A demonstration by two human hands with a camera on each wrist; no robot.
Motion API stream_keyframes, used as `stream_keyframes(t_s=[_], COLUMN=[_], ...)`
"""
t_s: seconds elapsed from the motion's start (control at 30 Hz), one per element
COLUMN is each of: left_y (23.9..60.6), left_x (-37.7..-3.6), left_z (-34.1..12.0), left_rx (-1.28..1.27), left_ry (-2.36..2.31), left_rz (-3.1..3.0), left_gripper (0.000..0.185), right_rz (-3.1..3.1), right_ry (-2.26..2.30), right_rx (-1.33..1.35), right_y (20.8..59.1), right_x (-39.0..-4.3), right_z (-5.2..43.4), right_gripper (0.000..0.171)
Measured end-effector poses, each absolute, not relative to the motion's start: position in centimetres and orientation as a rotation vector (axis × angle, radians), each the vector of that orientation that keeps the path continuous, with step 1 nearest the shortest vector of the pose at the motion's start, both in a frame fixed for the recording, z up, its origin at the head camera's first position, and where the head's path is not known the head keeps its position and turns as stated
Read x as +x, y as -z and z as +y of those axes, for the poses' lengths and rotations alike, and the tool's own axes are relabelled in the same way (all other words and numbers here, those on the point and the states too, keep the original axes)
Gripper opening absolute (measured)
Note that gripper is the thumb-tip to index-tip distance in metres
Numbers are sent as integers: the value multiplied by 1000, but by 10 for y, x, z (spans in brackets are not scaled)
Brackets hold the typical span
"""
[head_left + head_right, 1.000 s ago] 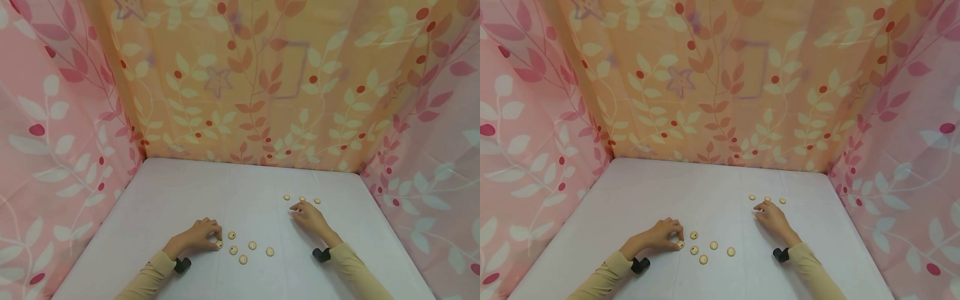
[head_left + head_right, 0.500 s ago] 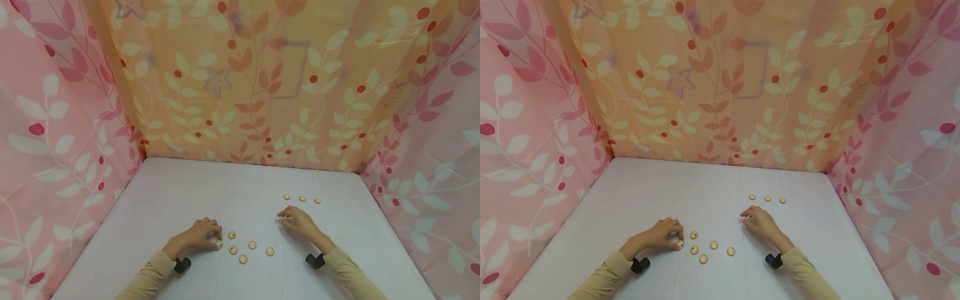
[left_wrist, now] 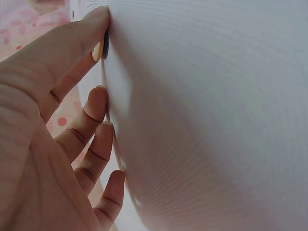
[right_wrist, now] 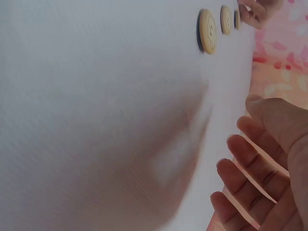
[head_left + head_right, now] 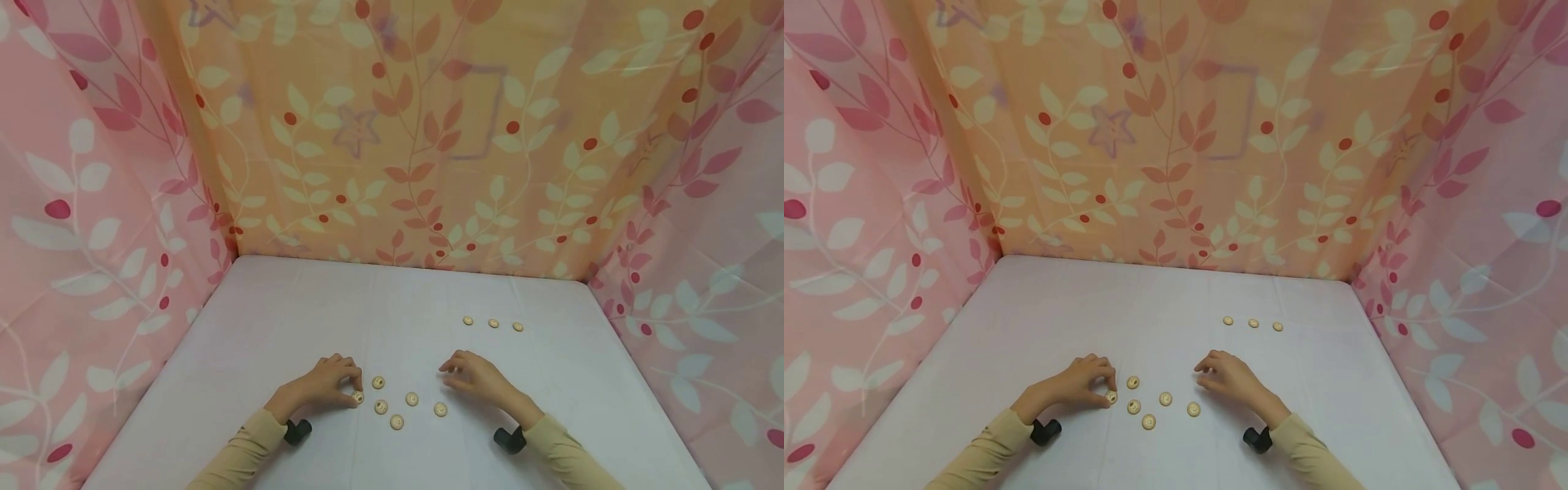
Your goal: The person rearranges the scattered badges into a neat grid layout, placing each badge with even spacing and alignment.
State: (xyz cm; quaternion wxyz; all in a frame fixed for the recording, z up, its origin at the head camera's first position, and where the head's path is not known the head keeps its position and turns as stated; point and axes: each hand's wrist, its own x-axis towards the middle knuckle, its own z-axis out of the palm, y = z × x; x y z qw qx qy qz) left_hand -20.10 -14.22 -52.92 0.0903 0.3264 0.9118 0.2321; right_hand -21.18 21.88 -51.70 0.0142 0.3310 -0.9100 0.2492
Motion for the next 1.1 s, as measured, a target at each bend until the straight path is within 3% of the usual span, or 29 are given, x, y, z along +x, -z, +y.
stream_keyframes(t_s=[0.7,1.1], left_y=[530,531], left_x=[-202,-203], left_z=[-142,-142], left_rx=[952,941], left_ry=[-689,-685], left_rz=[2709,2708], left_gripper=[20,20], right_rz=[-2935,-2963], right_ry=[-749,-701], right_rx=[1150,1139], right_y=[523,526], right_x=[-192,-187], right_z=[214,215], right_gripper=[33,30])
